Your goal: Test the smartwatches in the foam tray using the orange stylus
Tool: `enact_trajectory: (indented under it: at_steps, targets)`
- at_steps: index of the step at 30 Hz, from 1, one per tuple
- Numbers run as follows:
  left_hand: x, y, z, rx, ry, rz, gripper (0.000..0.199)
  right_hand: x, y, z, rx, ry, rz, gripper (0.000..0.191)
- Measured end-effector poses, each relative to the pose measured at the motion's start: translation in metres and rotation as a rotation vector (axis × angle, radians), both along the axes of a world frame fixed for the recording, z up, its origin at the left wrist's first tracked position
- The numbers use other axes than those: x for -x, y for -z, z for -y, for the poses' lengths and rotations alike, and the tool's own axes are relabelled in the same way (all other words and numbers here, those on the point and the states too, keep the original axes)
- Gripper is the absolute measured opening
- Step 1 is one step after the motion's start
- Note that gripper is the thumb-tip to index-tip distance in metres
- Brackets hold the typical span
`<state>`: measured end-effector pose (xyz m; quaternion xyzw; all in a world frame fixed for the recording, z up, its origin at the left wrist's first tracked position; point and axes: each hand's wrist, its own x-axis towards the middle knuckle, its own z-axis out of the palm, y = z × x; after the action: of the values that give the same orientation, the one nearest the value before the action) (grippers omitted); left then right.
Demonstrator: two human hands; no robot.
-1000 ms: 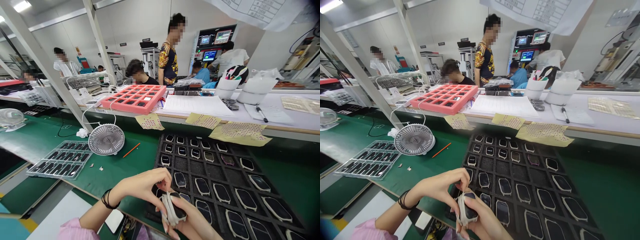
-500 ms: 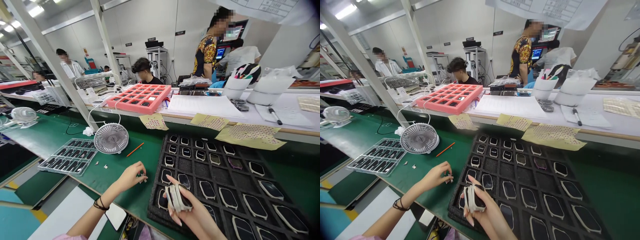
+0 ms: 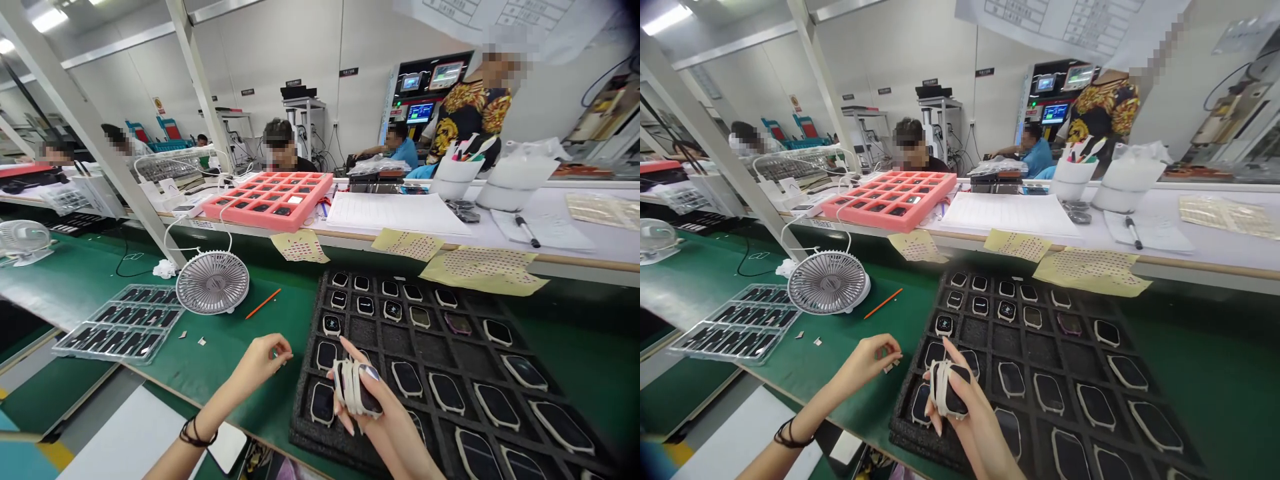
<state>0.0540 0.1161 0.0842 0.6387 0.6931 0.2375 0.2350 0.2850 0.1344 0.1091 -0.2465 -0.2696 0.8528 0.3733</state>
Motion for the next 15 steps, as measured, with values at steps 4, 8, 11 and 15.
enact_trajectory:
  at_steps: [4,8,11,15]
  targets:
    - [-0.053,-0.038,0.01,-0.394,-0.142,0.428,0.016,0.01,-0.001,0.009,-0.092,0.231,0.028,0.067]
    - [-0.101,-0.05,0.013,-0.586,-0.144,0.563,0.013,0.017,0.005,0.016,-0.131,0.392,0.069,0.072]
    - [-0.116,-0.047,0.01,-0.598,-0.143,0.618,0.013,0.017,0.012,0.019,-0.176,0.461,0.056,0.076]
    - [-0.121,-0.041,0.008,-0.572,-0.153,0.728,0.015,0.015,0.016,0.02,-0.247,0.508,0.088,0.077]
